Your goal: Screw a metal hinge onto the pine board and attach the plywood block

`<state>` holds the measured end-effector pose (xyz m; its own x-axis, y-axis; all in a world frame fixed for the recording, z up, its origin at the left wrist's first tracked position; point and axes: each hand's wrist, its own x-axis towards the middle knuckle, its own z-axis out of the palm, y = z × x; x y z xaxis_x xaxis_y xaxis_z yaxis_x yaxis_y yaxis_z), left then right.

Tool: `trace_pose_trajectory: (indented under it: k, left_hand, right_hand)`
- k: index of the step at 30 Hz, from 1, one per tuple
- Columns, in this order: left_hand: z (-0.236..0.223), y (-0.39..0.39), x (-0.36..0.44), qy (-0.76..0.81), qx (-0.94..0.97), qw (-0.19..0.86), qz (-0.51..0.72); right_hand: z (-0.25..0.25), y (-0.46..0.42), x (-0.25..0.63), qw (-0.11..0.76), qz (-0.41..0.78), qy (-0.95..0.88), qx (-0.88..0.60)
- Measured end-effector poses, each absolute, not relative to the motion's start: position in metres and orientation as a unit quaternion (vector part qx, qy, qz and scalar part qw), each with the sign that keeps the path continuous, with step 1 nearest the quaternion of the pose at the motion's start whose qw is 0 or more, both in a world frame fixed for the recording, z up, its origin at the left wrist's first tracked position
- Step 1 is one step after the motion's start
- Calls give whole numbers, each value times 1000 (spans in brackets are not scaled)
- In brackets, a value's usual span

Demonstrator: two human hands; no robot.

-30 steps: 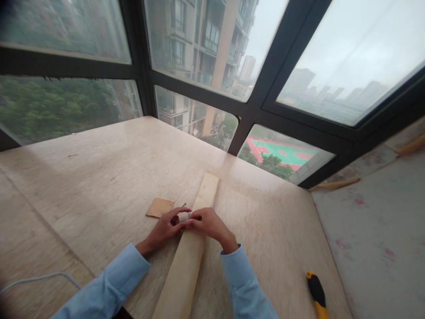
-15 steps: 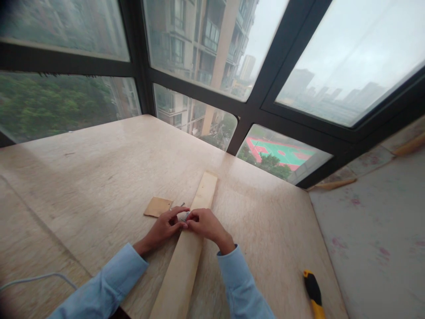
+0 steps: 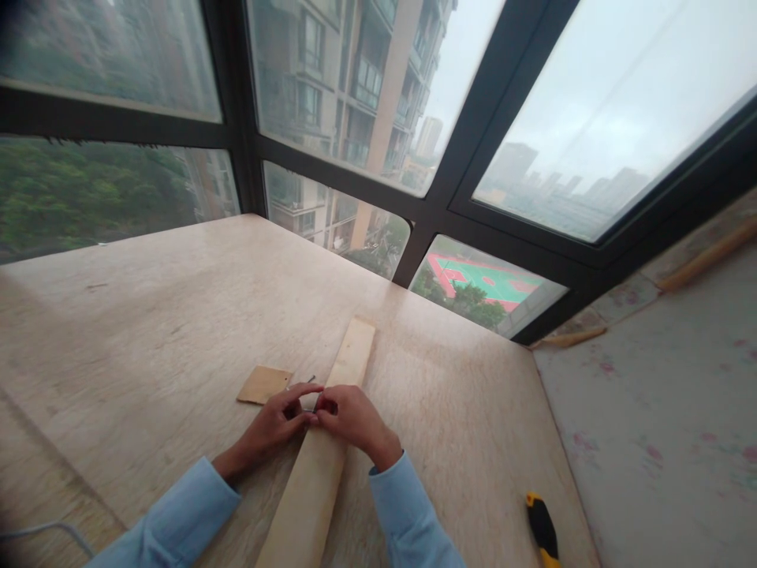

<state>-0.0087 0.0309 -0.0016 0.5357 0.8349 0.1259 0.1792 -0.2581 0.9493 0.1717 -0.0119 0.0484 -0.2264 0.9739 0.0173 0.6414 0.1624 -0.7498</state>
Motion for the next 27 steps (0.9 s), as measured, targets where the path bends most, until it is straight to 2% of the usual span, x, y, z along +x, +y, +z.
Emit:
trace_pose_trajectory:
  k: [12, 18, 27]
  left_hand:
    - [-7, 30, -10, 341, 726, 502, 323]
    - [-10, 31, -11, 327, 730, 502, 329]
    - [-6, 29, -11, 336, 730, 496, 329]
  right_hand:
    - [57, -18, 195, 235, 357, -675, -601]
    - [46, -16, 201, 263, 389, -584, -662]
    - [43, -13, 199, 294, 406, -549, -669]
